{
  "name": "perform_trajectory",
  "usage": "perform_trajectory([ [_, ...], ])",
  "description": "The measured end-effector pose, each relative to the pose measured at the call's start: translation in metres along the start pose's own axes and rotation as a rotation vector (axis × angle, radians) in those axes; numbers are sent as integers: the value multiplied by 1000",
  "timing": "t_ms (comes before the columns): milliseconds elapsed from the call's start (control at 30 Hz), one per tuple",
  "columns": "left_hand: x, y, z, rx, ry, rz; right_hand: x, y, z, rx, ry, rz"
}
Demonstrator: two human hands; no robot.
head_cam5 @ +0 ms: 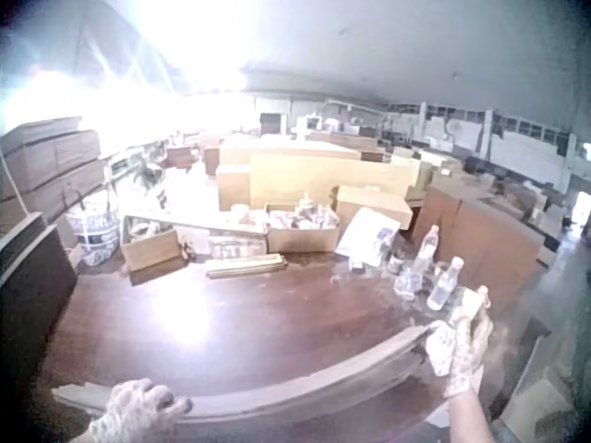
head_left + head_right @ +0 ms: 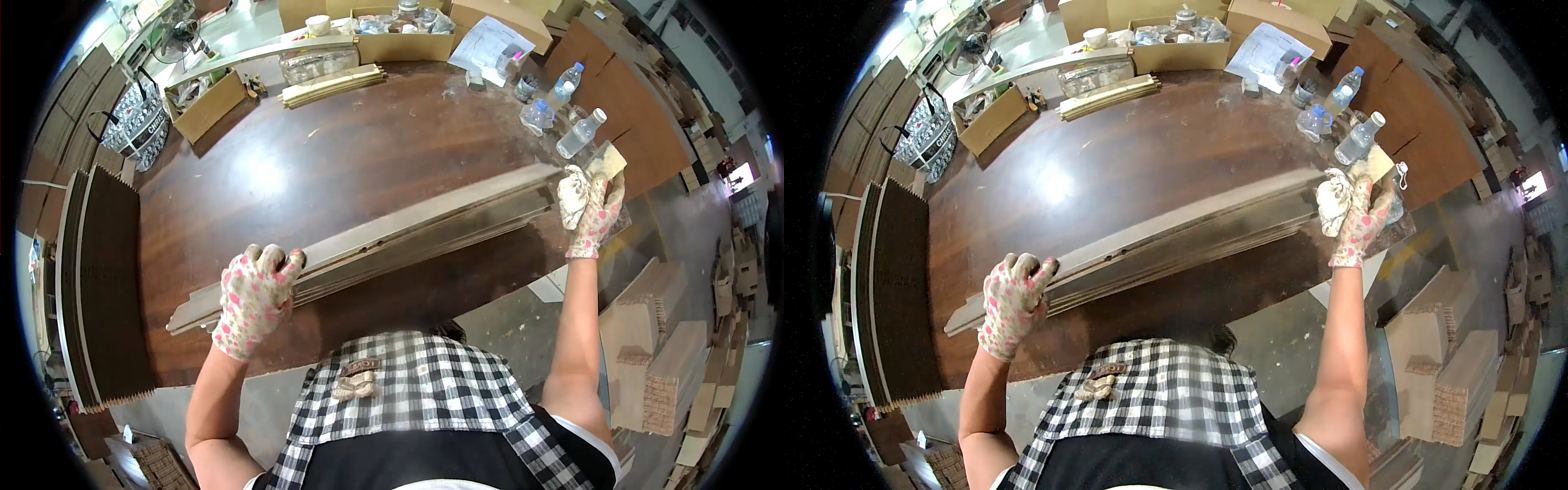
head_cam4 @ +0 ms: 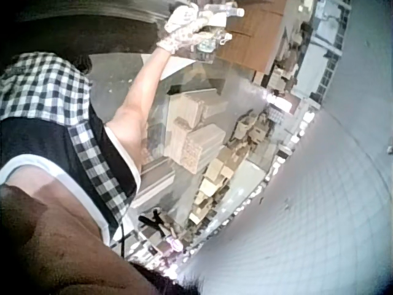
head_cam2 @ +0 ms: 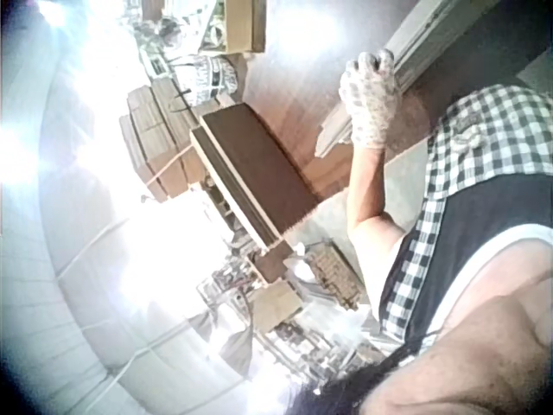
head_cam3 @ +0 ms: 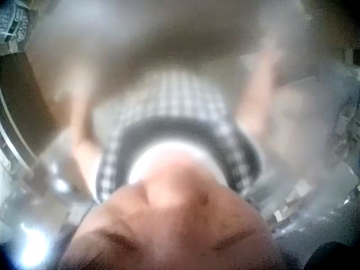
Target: The person sands a wooden plank using a sanding block, wipes it with a cloth, and stacks it with other planks on a table.
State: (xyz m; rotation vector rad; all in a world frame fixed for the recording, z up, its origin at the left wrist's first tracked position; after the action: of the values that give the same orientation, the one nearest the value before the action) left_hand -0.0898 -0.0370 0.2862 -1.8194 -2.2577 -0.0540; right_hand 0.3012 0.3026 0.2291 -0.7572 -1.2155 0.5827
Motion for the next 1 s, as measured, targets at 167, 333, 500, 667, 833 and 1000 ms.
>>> perform_trajectory([
  [167,-7,10,18,-124,7,114,-4,-22,9,-168,-104,-102],
  [333,2,11,23,-366,-132,7,-24,-60,49,-336,-531,-37],
  [500,4,-2,29,-372,-29,26,-67,-103,108,-365,-1164,-476],
  [667,3,6,33,-421,-2,-24,-119,-146,182,-386,-1626,-285],
  [833,-3,4,24,-393,7,-38,-51,-118,160,-601,-1687,-402],
  [1000,6,14,14,-407,-51,-59,85,-64,67,-1307,-1365,14],
])
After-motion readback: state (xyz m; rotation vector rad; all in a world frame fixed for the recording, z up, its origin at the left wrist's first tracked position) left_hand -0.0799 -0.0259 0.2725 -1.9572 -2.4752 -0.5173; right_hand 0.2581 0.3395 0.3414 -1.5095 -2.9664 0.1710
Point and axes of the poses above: each hand's wrist, its own x-axis towards the middle knuckle, its own z-axis out of the palm, y = z × x, the point moved 2 cm from there along x, towards the middle knuckle, and after that the axes turned 10 degrees about -z, right-handed, at the moved point
